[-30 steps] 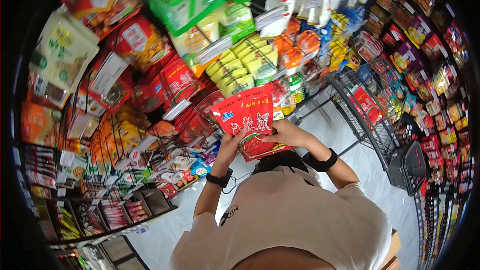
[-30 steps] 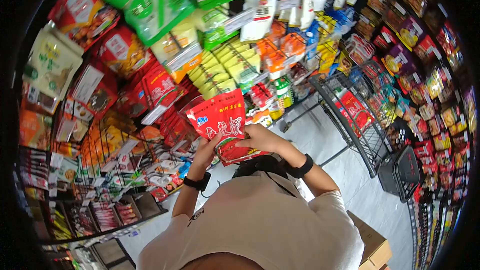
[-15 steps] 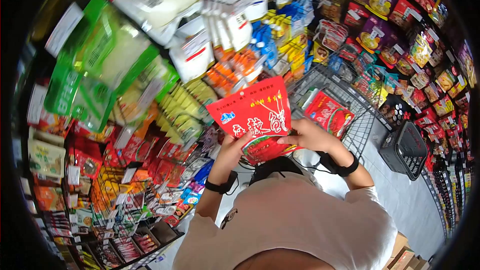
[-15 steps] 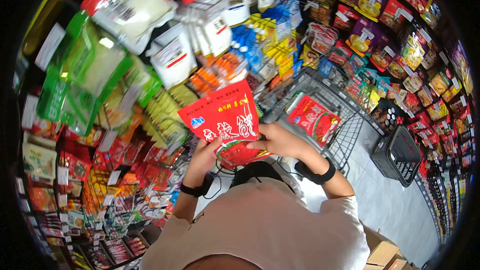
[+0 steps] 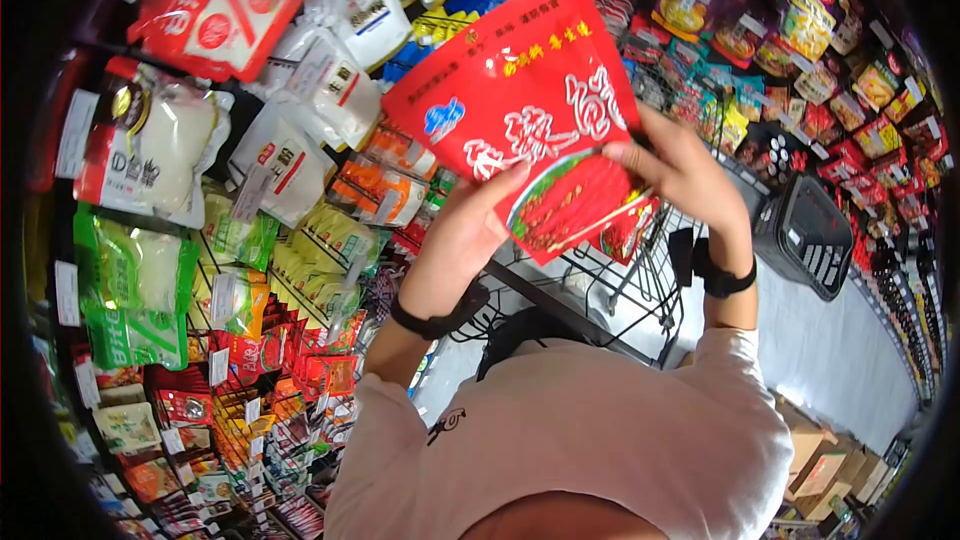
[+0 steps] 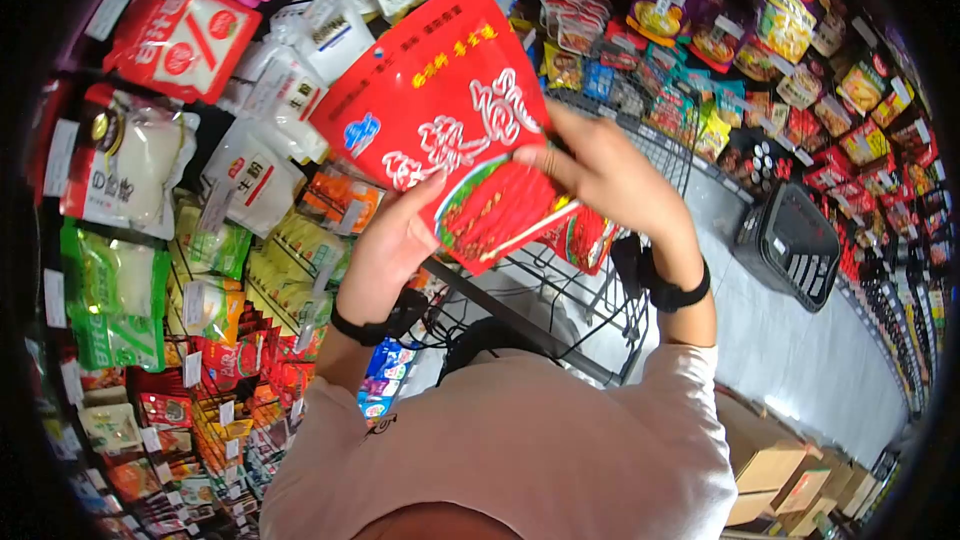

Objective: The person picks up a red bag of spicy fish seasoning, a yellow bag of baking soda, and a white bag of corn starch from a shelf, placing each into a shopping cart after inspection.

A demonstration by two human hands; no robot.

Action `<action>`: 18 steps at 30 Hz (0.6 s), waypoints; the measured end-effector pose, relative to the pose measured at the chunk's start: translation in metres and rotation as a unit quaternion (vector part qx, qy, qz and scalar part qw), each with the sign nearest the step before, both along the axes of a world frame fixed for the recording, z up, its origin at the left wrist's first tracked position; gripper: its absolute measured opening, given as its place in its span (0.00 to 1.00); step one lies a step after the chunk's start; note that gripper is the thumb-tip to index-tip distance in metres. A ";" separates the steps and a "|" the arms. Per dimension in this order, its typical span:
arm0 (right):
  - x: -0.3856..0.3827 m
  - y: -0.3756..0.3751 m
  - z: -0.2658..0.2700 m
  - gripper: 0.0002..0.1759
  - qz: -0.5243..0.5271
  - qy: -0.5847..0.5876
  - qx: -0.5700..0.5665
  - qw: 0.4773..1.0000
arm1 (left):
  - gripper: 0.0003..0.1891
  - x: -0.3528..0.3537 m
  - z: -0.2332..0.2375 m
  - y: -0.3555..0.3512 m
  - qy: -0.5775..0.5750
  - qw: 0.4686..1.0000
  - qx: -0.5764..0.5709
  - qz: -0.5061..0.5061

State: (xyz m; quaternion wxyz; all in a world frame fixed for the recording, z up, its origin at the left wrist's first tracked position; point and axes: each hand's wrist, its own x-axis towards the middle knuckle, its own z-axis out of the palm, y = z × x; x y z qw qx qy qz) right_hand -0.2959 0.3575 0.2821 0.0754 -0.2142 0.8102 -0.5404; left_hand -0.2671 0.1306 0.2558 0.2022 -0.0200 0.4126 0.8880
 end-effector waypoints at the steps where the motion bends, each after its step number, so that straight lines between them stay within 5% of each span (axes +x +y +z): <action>1: -0.007 0.007 -0.009 0.20 -0.013 -0.007 0.002 1.000 | 0.22 -0.011 -0.009 0.005 -0.025 0.999 0.002 -0.026; 6: -0.042 0.041 -0.082 0.15 -0.069 -0.028 0.050 0.996 | 0.19 -0.042 -0.061 0.047 -0.098 0.986 0.055 -0.120; 7: -0.047 0.045 -0.104 0.14 -0.076 0.003 0.092 0.993 | 0.18 -0.060 -0.109 0.053 -0.182 0.967 0.105 -0.141; 10: -0.052 0.050 -0.149 0.13 -0.086 0.030 0.198 0.976 | 0.18 -0.062 -0.210 0.072 -0.273 0.950 0.104 -0.112; 14: -0.056 0.040 -0.211 0.15 -0.044 -0.042 0.343 0.937 | 0.12 -0.033 -0.256 0.094 -0.399 0.916 -0.027 -0.038; 18: -0.060 0.024 -0.281 0.14 -0.018 -0.084 0.402 0.912 | 0.12 -0.013 -0.344 0.106 -0.381 0.915 -0.115 0.069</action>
